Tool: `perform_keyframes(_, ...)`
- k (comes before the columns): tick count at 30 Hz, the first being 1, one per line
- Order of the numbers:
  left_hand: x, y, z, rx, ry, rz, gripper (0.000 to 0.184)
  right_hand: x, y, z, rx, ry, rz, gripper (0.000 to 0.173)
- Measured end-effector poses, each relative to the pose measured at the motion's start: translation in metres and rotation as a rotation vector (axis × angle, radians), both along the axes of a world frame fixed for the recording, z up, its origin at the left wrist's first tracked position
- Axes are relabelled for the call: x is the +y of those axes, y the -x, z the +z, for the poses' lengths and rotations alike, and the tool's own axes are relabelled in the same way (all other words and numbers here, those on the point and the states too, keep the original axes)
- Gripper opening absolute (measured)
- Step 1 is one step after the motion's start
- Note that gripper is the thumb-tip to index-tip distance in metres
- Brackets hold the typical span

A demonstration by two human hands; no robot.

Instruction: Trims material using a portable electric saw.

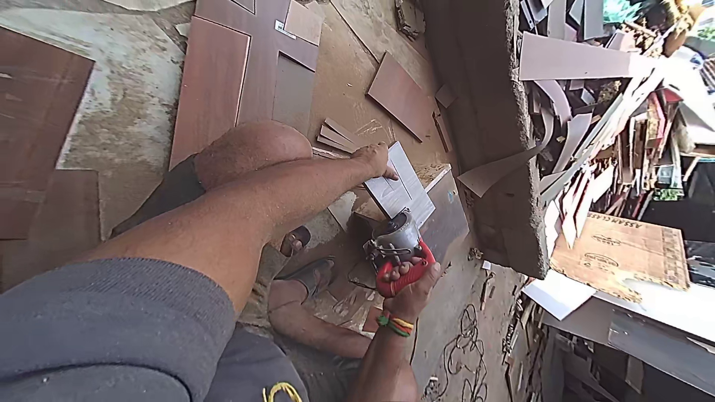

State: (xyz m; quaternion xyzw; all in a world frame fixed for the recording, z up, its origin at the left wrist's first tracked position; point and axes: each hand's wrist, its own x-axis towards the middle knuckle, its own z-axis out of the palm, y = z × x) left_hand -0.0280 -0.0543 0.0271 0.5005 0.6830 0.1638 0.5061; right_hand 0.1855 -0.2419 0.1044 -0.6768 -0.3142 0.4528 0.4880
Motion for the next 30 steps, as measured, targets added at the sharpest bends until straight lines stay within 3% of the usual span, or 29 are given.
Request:
perform_keyframes(3,0.001,0.002,0.007,-0.023,0.032,-0.048,0.108,-0.008,-0.009,0.016,0.074,0.041,-0.002,0.067)
perform_keyframes(6,0.006,0.003,0.019,0.036,0.083,-0.139,0.118,-0.021,-0.023,0.036,0.178,0.020,0.027,0.046)
perform_keyframes(11,0.012,0.007,0.026,0.164,0.088,-0.312,0.110,-0.035,-0.058,0.048,0.501,-0.069,0.060,0.028)
perform_keyframes(14,0.015,0.013,0.028,0.138,0.078,-0.362,0.100,-0.028,-0.070,0.055,0.616,-0.126,-0.024,0.038)
perform_keyframes(18,0.015,0.014,0.026,-0.038,0.116,-0.199,0.095,-0.010,-0.092,0.049,0.730,-0.214,-0.136,0.048)
perform_keyframes(25,0.017,0.005,0.037,0.079,0.135,-0.162,0.070,0.000,-0.156,0.029,0.930,-0.357,-0.316,0.048)
perform_keyframes(30,0.027,0.002,0.023,0.122,0.128,-0.164,0.072,0.002,-0.176,0.032,0.795,-0.307,-0.599,0.047)
